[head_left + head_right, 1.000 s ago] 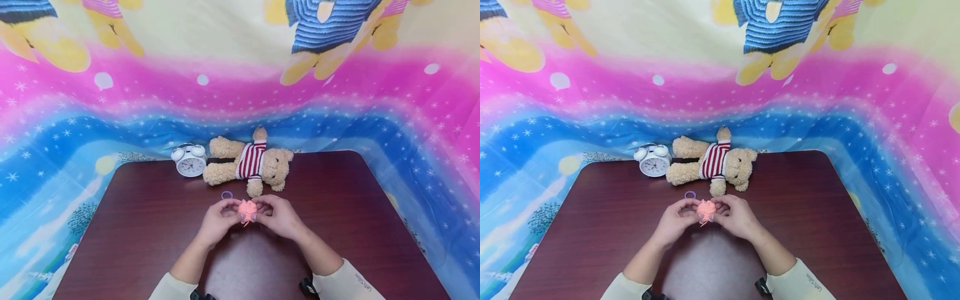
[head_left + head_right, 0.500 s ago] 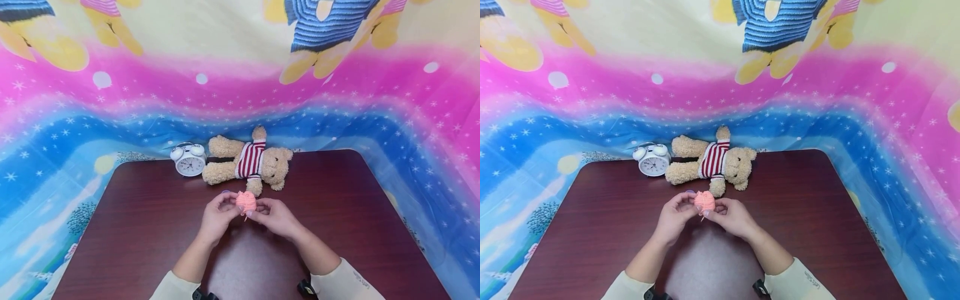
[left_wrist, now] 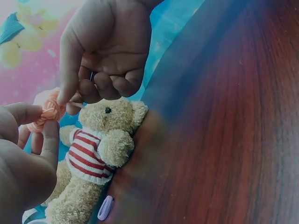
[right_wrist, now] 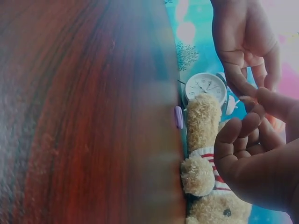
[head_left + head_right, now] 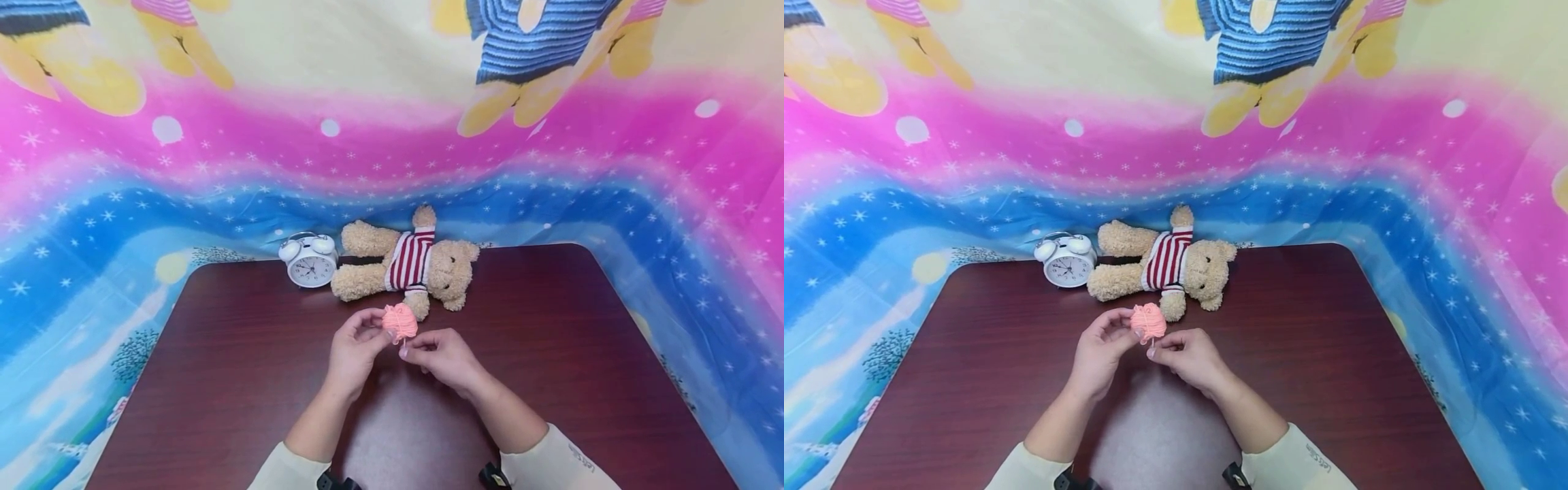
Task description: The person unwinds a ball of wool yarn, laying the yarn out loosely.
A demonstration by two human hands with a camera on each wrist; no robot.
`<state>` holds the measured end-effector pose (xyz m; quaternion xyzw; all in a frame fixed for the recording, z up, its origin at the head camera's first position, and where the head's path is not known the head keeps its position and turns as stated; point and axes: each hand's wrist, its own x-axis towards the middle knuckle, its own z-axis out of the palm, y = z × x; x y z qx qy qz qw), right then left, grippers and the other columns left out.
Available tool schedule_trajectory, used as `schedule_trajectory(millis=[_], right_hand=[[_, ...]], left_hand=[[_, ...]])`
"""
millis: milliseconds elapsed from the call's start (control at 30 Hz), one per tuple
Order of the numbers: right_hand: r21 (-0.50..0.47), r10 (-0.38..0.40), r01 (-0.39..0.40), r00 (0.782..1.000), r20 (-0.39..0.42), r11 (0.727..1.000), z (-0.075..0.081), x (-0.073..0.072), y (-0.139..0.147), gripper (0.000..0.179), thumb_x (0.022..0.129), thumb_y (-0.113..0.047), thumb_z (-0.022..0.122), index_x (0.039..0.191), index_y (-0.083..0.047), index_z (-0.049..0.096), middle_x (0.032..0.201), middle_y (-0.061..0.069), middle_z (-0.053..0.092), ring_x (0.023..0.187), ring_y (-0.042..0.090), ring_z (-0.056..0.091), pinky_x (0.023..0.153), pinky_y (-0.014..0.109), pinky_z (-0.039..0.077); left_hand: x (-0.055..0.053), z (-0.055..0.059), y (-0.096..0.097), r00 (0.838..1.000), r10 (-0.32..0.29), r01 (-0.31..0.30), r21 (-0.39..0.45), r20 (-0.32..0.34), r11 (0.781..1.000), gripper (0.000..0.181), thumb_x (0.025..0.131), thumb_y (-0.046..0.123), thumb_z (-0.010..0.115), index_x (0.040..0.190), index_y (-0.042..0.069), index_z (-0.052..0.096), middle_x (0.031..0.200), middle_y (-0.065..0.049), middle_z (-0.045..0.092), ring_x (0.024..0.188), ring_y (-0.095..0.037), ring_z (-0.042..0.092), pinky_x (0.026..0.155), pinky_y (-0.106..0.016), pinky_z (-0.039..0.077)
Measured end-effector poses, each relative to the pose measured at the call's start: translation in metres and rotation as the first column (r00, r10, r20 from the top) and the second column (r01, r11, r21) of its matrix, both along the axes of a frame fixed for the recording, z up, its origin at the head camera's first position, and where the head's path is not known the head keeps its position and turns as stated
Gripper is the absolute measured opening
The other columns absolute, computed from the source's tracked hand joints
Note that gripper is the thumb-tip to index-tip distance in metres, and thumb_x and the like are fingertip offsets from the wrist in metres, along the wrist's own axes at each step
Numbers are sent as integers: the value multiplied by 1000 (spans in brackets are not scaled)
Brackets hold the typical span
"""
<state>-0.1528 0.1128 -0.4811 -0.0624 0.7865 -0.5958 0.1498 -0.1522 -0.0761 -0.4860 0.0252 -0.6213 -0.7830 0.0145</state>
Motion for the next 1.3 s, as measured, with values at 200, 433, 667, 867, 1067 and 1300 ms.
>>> schedule_trajectory(millis=[200, 433, 667, 867, 1067, 1300], right_hand=[[15, -25, 26, 999, -23, 1000, -2, -2, 4, 15, 86, -22, 83, 92, -9, 81, 68, 8, 65, 60, 17, 56, 48, 25, 43], [-19, -99, 99, 995, -16, 995, 2, -15, 22, 13, 88, -17, 82, 96, -7, 81, 78, 10, 69, 65, 21, 57, 55, 29, 48], [-61, -166, 163, 985, -54, 985, 22, -23, 38, 15, 90, -16, 80, 100, -5, 80, 80, 9, 66, 70, 28, 59, 58, 27, 46], [-93, -213, 206, 975, -70, 974, 35, -23, 48, 22, 90, -17, 81, 104, 0, 78, 83, 4, 67, 70, 23, 61, 66, 32, 53], [-134, -232, 222, 970, -68, 966, 37, -23, 61, 26, 92, -14, 79, 108, 5, 76, 89, 3, 72, 71, 22, 62, 69, 31, 55], [-113, -281, 273, 958, -63, 955, 31, -22, 78, 22, 93, -15, 78, 107, 2, 77, 83, 3, 71, 69, 20, 62, 69, 31, 54]], left_hand=[[3, 4, -1, 1000, -9, 9, 58, 7, 998, 42, 81, -14, 76, 121, -5, 65, 110, -15, 62, 95, -25, 68, 83, -30, 61], [7, 3, -7, 999, -30, 28, 74, 27, 997, 41, 79, -15, 74, 118, -7, 64, 108, -13, 61, 98, -26, 66, 82, -30, 61], [11, -3, -11, 997, -53, 52, 21, 51, 998, 39, 77, -16, 74, 114, -7, 65, 103, -12, 61, 92, -19, 68, 77, -30, 62], [9, -7, -16, 999, -20, 19, 6, 48, 1000, 40, 78, -16, 74, 115, -6, 66, 105, -12, 61, 94, -21, 68, 78, -29, 62], [7, -9, -22, 999, 11, -13, 41, 53, 999, 41, 79, -15, 74, 118, -7, 64, 107, -13, 61, 95, -22, 67, 83, -29, 60], [7, -7, -30, 998, 15, -26, 194, 58, 981, 36, 84, -16, 69, 116, -1, 60, 113, -15, 61, 93, -20, 68, 83, -30, 60]])
